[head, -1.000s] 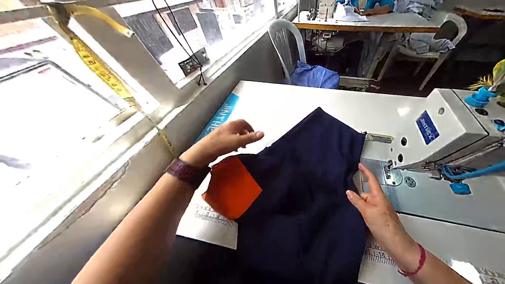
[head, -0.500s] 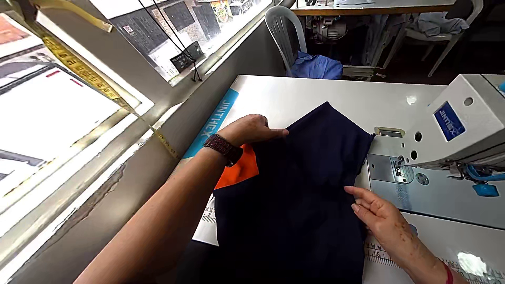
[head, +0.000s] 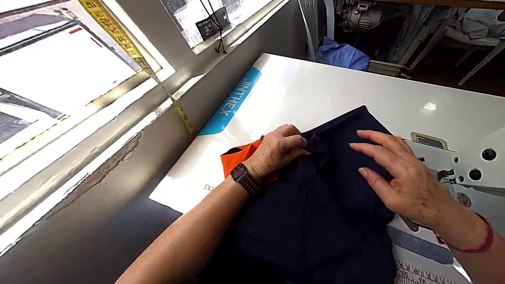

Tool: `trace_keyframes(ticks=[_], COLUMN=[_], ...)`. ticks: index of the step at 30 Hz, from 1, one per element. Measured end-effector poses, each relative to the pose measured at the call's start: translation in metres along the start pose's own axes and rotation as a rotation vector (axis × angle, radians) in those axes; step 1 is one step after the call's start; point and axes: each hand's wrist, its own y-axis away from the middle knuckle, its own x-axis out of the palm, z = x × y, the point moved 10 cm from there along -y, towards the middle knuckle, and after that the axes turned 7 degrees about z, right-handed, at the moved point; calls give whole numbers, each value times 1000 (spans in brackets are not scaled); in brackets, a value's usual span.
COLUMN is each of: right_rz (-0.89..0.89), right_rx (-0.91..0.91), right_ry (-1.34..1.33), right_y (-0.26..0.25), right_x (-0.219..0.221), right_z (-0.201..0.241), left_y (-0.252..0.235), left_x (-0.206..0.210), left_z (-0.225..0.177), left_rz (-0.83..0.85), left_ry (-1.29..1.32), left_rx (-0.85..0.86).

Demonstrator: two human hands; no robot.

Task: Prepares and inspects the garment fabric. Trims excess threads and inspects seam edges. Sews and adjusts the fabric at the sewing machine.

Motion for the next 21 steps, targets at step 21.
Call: trace_keyframes(ticks=[21], right_rz=[578], right_rx=[-239], right_ry=[-170], right_y=[-101], right_x=[124], right_z=[0], left_y=[23], left_x=[0], left_z=[31], left_rz=[415], left_ry=[24], left_rx=[-380])
